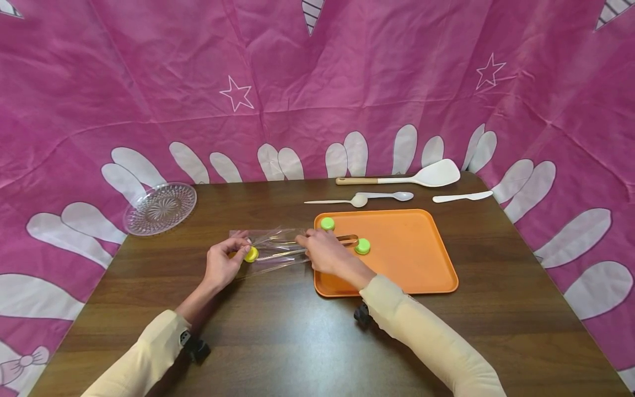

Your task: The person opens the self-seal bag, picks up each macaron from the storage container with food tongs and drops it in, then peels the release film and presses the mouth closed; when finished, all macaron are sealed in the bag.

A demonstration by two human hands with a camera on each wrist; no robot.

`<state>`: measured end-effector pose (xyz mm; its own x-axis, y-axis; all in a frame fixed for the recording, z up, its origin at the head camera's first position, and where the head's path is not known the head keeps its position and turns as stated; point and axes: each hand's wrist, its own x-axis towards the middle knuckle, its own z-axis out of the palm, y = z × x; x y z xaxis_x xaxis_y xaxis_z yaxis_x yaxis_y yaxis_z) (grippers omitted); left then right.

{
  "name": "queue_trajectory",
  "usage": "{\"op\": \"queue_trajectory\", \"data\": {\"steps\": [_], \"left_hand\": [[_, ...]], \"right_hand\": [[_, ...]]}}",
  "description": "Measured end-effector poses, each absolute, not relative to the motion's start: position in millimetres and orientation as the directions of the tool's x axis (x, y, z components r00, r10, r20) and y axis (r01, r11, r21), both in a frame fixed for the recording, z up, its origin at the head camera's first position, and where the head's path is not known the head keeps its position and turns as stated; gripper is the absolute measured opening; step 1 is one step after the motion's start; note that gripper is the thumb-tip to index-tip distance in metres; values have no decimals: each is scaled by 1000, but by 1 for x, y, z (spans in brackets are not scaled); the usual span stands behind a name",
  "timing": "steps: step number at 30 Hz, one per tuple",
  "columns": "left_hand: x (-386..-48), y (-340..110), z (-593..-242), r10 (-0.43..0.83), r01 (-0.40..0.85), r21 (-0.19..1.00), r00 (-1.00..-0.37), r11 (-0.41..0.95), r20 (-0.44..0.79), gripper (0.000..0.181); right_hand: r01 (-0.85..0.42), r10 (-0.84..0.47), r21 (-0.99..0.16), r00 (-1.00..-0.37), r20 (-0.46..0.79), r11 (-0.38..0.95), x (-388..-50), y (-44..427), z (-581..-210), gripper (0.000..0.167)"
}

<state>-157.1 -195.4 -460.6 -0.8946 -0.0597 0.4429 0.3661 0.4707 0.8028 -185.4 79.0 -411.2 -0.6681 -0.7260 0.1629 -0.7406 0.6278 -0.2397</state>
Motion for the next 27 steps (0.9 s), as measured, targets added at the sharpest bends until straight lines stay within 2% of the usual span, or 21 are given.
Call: {"op": "queue_trajectory", "data": {"steps": [9,17,27], "left_hand": [[-157,-195,-460,-61,362,805,-897,471,439,10],[-156,-195,-460,-59,361,798,-896,484,441,10],[-156,-195,-459,-63,362,797,-894,484,444,9]], "right_hand": [[-762,-732,-216,-647,212,611,-182,105,-401,37],[-777,-726,-228,-630,276,587,-179,145,-395,50],[-715,-664,-225,-699,267,662,-173,199,-388,55]]}}
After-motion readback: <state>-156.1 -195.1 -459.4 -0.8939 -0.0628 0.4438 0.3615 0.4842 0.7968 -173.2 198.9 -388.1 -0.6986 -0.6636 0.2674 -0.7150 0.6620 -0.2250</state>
